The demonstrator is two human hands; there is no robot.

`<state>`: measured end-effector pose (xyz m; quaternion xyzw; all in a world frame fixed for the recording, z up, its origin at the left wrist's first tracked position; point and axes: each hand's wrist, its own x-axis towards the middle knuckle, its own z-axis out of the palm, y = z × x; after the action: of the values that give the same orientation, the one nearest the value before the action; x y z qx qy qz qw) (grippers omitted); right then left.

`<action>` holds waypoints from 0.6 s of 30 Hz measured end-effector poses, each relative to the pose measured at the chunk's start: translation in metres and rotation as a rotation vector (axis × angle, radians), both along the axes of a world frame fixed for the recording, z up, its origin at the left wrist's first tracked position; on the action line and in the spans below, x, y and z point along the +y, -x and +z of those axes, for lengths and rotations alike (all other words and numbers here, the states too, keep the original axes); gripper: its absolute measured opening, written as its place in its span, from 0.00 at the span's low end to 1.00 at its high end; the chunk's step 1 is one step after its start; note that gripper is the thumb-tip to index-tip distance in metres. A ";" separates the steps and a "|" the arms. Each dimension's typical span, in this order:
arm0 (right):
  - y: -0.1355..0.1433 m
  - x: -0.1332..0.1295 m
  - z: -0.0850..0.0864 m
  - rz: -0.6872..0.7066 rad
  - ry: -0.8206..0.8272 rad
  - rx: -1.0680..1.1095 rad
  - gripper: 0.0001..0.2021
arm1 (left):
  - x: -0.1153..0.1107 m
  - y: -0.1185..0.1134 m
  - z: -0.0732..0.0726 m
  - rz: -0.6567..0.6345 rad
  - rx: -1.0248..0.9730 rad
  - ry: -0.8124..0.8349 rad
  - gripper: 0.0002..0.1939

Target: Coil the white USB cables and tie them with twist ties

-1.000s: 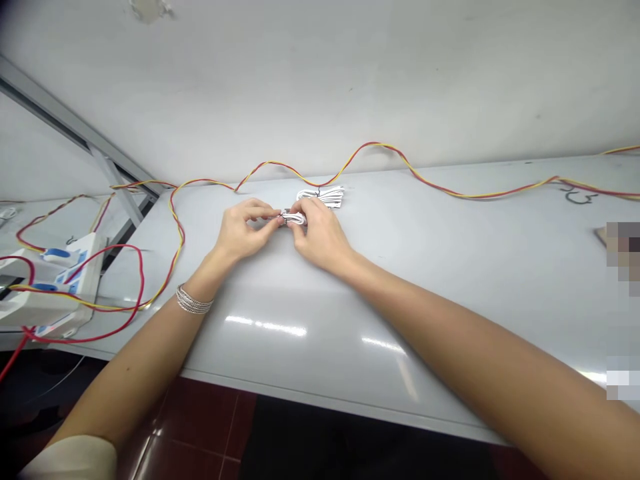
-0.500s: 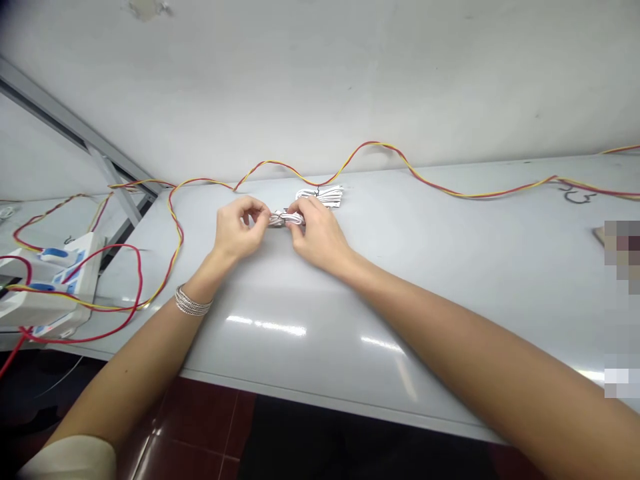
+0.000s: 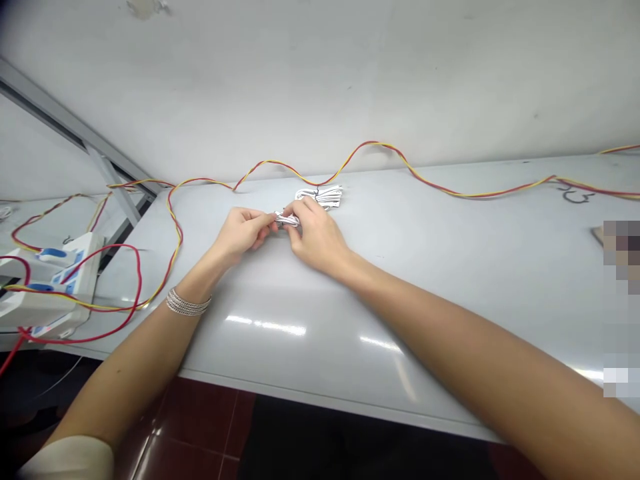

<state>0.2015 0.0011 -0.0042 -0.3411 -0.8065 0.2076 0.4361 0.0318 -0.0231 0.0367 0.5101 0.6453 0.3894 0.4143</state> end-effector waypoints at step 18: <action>0.001 0.002 -0.002 0.007 0.004 0.011 0.07 | 0.005 0.007 -0.015 0.046 0.314 -0.337 0.07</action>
<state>0.2006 0.0030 -0.0062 -0.3380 -0.8048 0.2127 0.4391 0.0244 -0.0186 0.0215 0.6116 0.6392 0.4168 0.2089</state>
